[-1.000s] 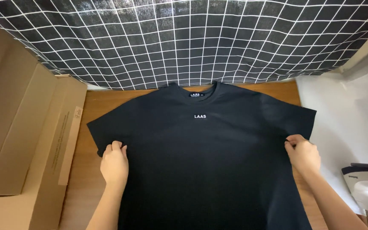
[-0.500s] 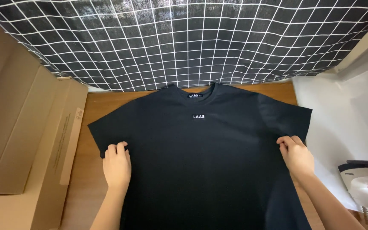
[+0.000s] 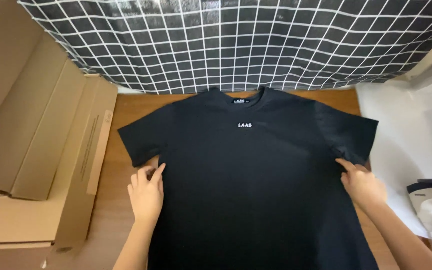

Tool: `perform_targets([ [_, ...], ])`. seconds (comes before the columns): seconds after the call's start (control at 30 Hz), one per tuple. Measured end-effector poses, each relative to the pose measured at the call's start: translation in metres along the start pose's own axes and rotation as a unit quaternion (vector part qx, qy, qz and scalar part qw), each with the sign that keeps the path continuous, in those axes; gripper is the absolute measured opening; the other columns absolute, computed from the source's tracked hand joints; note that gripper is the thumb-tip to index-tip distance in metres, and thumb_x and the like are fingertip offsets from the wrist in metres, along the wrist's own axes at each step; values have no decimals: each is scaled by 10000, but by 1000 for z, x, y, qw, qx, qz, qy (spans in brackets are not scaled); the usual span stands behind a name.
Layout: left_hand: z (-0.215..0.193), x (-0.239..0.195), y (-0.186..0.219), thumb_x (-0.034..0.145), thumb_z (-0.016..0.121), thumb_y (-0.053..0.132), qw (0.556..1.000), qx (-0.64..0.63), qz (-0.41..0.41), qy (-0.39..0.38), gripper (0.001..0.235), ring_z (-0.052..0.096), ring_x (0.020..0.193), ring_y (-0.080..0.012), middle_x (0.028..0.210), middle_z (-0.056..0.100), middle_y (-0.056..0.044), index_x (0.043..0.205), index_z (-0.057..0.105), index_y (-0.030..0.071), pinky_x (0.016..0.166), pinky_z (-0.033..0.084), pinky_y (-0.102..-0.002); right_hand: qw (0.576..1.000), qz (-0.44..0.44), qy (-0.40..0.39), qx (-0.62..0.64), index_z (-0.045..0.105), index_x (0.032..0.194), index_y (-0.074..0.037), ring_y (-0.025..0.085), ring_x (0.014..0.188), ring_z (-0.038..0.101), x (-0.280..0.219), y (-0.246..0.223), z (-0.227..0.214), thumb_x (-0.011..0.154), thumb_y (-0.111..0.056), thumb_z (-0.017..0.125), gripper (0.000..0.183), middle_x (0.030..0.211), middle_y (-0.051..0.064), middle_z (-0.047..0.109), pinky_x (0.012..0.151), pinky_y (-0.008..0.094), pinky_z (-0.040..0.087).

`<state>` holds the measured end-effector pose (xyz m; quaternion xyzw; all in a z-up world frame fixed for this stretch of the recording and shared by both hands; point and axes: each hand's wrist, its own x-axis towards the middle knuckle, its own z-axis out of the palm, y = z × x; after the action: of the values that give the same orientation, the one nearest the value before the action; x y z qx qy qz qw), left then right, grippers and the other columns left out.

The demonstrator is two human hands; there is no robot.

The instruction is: The person places a black t-shirt into a cardboard box and closes it, then retrieves a black t-shirt from a clothing rack, lays it flat on a wooden table, and irons it with a white iron.

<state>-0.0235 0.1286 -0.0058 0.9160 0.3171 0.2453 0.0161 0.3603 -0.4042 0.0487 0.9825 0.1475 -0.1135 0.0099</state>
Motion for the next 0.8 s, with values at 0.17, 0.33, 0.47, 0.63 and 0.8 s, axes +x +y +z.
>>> perform_targets([
  [0.17, -5, 7, -7, 1073, 741, 117, 1000, 1, 24, -10, 492, 618, 1141, -343, 1361, 663, -12, 1460, 794, 416, 816, 506, -520, 999, 28, 8, 28, 617, 1636, -353, 396, 1261, 806, -10, -20, -18, 1149, -239, 521, 509, 1605, 63, 701, 949, 584, 684],
  [0.33, -4, 7, -18, 1065, 791, 170, 999, -9, 46, 7, 423, 609, 1144, -327, 1348, 673, 9, 1420, 824, 397, 833, 495, -514, 998, 38, 54, 25, 757, 1450, -304, 408, 1182, 821, -10, -4, 6, 1204, -322, 543, 326, 1449, 72, 776, 900, 581, 685],
  [0.47, -7, 5, -20, 1036, 825, 187, 998, -24, 62, 15, 367, 611, 1208, -333, 1375, 672, 1, 1362, 862, 351, 868, 508, -526, 995, 25, 86, 51, 801, 1500, -333, 399, 1116, 836, -22, 1, 7, 1191, -385, 673, 339, 1387, 59, 789, 850, 555, 688],
  [0.63, -27, -4, -25, 1051, 772, 345, 997, -11, 72, -38, 455, 580, 1359, -360, 1492, 640, -40, 1506, 786, 357, 1002, 520, -592, 991, -39, 126, 32, 769, 1582, -248, 418, 1421, 706, -31, -5, 12, 1126, -416, 681, 493, 1541, 168, 707, 1117, 589, 635],
  [0.8, -36, -19, -33, 1067, 733, 387, 995, -22, 81, -62, 500, 555, 1423, -398, 1586, 610, -84, 1566, 736, 377, 1122, 472, -627, 939, -221, 251, 84, 785, 1510, -128, 382, 1341, 708, -88, -132, 1, 1054, -279, 755, 481, 1446, 156, 768, 1239, 511, 524],
])
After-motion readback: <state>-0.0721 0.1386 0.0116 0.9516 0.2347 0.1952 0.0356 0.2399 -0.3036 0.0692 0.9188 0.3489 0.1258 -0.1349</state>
